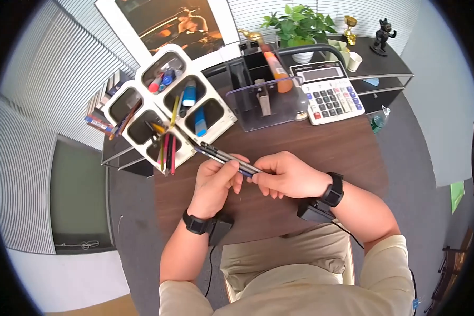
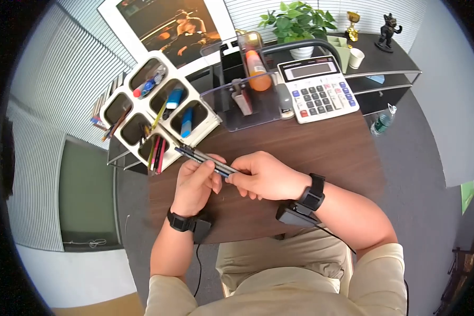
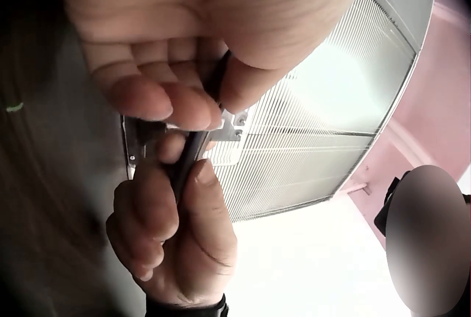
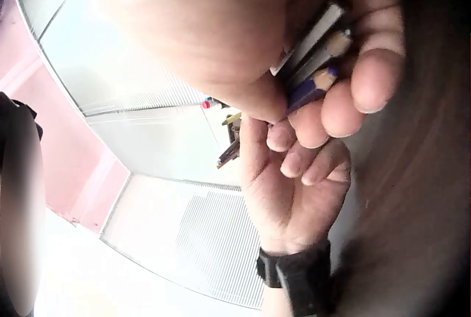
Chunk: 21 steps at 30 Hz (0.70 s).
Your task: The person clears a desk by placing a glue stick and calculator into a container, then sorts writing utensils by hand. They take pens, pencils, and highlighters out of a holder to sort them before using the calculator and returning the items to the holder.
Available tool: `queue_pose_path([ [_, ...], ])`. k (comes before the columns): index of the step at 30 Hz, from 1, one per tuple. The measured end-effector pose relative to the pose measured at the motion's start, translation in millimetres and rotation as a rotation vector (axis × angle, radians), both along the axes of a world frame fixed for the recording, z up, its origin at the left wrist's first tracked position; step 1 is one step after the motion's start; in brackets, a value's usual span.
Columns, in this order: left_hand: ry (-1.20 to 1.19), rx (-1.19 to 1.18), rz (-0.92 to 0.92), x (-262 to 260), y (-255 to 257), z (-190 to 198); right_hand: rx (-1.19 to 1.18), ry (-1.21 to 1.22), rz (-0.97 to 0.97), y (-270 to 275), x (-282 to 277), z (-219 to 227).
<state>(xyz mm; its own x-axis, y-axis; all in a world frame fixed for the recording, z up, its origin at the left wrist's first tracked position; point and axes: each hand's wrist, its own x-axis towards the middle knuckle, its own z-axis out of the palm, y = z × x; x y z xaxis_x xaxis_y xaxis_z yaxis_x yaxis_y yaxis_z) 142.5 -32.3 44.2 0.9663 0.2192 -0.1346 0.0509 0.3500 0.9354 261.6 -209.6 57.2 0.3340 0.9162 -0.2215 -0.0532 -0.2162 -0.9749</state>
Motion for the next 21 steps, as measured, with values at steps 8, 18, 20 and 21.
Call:
queue_pose_path([
  [8, -0.042, -0.084, 0.072, 8, 7, -2, -0.033, 0.212, 0.102, -3, 4, 3],
  [18, -0.043, -0.162, -0.133, 9, 22, -12, -0.002, 0.35, -0.084, 15, 0, 8],
  [20, -0.08, -0.208, -0.146, 10, 24, -12, 0.044, 0.398, -0.104, 27, 0, 17],
  [21, -0.091, -0.214, -0.144, 9, 24, -13, 0.041, 0.396, -0.136, 32, 0, 18],
])
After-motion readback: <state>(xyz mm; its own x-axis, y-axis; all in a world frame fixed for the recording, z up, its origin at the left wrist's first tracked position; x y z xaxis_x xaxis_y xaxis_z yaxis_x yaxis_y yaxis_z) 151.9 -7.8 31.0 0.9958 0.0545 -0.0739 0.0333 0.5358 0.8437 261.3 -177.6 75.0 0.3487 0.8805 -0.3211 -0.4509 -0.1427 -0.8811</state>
